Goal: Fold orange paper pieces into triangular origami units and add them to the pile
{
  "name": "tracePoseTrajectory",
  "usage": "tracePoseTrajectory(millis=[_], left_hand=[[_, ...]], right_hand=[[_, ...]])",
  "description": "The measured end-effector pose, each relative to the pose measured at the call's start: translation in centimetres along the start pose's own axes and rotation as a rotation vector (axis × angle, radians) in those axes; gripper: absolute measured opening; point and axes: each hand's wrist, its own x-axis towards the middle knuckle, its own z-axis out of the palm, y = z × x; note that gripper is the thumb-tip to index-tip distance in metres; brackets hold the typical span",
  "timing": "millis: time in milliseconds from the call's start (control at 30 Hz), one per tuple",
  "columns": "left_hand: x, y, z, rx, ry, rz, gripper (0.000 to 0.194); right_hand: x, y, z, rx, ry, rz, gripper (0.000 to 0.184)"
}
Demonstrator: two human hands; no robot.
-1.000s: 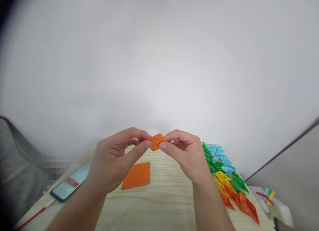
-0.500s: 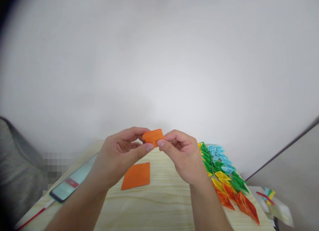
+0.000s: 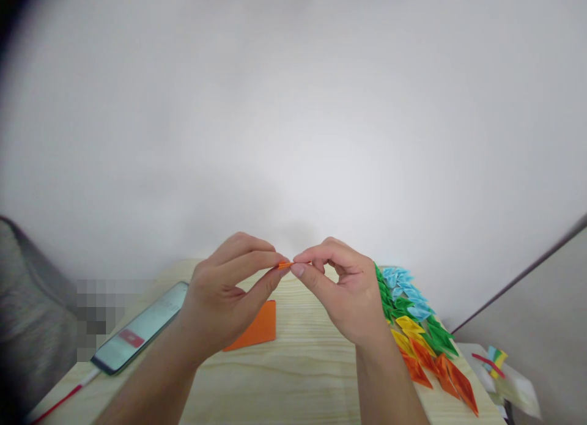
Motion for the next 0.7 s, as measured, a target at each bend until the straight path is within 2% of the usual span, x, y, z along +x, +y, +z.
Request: tracePoseTrajectory(millis=[133,367,467,600,700], left_hand=[[0.1,-0.12,-0.15,-0.065,0.022,0.035,0.02],[-0.13,-0.63,-0.4,-0.056,0.05,0.112,0.029],[-0.29,-0.81,-0.32,0.006,0.016,0.143,0.03],[-0.41,-0.78,-0.21,0.067,0.002,0.132,0.026],[-0.31,-0.7,-0.2,0.084,-0.006,0.129,0.024]], right_hand=[[-0.12,-0.11,-0.27,0.11,-0.038,-0.003,0.006],[-0.15,-0.2,-0.49,0.075,-0.1,-0.03,0.014],[-0.12,-0.45,-0.56,-0.008,-0.13,-0.066,0.017],[-0.14,-0.69,-0.48,-0.188,-0.076,-0.108,0.013],[-0.21,-0.86,-0.34,-0.224,-0.044,-0.142,0.015]])
